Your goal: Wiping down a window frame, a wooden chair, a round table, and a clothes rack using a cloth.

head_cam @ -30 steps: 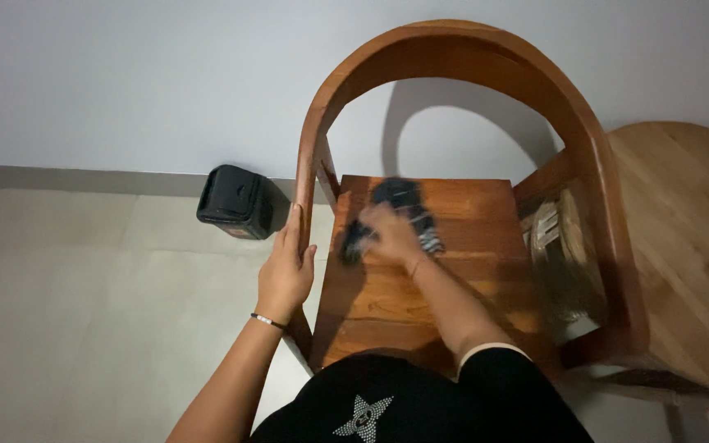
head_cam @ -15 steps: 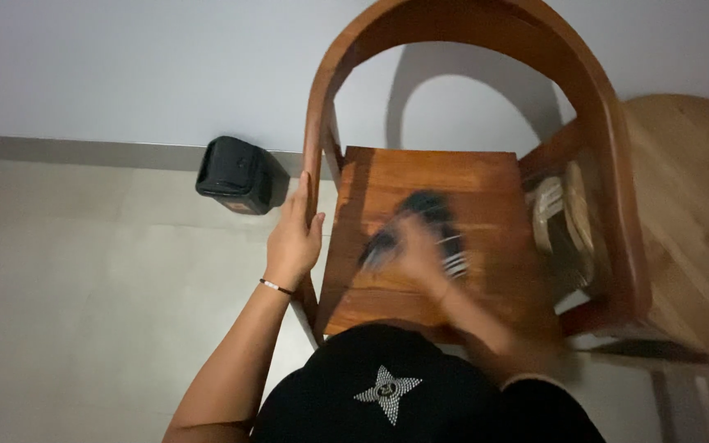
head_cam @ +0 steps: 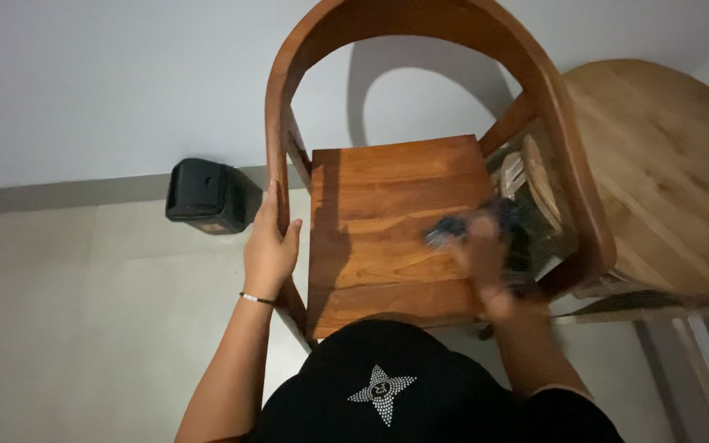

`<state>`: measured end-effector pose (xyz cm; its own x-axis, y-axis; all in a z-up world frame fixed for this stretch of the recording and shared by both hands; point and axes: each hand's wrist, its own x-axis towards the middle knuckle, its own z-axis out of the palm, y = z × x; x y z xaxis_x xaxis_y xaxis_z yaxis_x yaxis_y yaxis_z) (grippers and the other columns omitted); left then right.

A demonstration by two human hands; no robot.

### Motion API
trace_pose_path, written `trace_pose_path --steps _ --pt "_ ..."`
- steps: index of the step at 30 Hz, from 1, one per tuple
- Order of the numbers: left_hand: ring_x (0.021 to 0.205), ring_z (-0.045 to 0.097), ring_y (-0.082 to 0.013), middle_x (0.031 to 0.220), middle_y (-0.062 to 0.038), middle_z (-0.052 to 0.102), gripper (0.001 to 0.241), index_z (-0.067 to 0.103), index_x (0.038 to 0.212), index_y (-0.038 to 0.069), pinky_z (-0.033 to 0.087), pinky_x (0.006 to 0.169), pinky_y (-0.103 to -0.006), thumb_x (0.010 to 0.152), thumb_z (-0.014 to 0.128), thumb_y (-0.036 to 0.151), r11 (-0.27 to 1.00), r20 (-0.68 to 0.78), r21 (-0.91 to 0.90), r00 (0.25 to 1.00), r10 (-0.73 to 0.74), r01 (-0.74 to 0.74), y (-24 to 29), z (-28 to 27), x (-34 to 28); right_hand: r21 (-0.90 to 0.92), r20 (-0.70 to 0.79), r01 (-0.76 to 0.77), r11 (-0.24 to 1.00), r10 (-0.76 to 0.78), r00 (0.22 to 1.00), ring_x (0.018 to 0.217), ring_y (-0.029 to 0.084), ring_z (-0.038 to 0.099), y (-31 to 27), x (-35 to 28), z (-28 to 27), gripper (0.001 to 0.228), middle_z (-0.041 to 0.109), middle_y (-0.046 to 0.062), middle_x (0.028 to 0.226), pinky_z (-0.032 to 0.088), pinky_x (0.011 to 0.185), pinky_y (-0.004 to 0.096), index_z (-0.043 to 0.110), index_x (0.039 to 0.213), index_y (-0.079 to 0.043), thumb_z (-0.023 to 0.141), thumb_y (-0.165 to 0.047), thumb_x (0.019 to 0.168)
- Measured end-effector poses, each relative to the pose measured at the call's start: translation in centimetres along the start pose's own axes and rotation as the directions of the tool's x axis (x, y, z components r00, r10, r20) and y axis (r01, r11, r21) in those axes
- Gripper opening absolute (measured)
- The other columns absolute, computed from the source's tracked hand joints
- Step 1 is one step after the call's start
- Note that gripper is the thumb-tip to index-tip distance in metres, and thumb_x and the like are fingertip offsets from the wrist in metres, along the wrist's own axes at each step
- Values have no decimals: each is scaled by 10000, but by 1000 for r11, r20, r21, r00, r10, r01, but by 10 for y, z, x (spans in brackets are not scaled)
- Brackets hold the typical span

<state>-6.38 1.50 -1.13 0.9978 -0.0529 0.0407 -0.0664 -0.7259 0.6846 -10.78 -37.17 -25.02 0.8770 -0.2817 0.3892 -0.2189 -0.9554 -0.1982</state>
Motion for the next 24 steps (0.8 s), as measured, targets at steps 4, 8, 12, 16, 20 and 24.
trace_pose_path --steps 4,8,12,16,20,24 --pt "1391 444 -491 1538 -287 427 769 245 1651 203 412 1064 -601 979 619 184 999 -9 -32 1000 2 -2 9 -6 -3 408 226 259 876 -371 901 1214 394 526 -82 -49 -14 605 580 121 1237 456 911 640 605 1256 -194 795 -479 757" --pt "1419 421 -462 1561 -271 410 781 249 1648 219 390 1093 -593 966 627 179 999 -13 -40 1000 -1 0 8 -5 -7 370 323 488 790 -602 730 1438 286 427 -80 -69 -11 699 499 58 1529 377 1009 671 516 1437 -318 585 -716 867" --pt "1437 415 -426 1580 -237 405 784 227 1658 255 387 1104 -579 976 610 196 1000 -2 -16 1000 -13 13 -1 1 -4 271 269 180 946 -254 929 1115 311 648 -22 -20 -22 459 681 61 1133 527 858 567 701 1111 -226 811 -473 740" --pt "1412 444 -437 1551 -256 436 762 254 1648 207 408 1084 -578 975 610 174 1000 -15 -12 1000 11 -11 0 0 -6 -22 193 27 999 -22 981 1148 276 626 30 -27 11 471 627 -14 1229 542 792 553 619 1210 -269 701 -513 817" --pt "1392 471 -437 1551 -258 438 773 237 1656 175 438 1062 -567 976 604 158 1000 -26 2 999 29 -29 3 -1 -9 266 319 210 941 -292 902 1028 272 724 -5 -45 -43 432 747 5 1104 568 864 436 728 1131 -256 804 -442 749" --pt "1389 479 -416 1577 -233 415 820 198 1658 154 458 1039 -565 961 628 191 999 -35 23 999 35 -34 -1 2 -4 405 120 220 888 -290 949 843 360 699 -47 37 -214 200 700 116 870 532 792 453 706 993 -153 711 -271 832"
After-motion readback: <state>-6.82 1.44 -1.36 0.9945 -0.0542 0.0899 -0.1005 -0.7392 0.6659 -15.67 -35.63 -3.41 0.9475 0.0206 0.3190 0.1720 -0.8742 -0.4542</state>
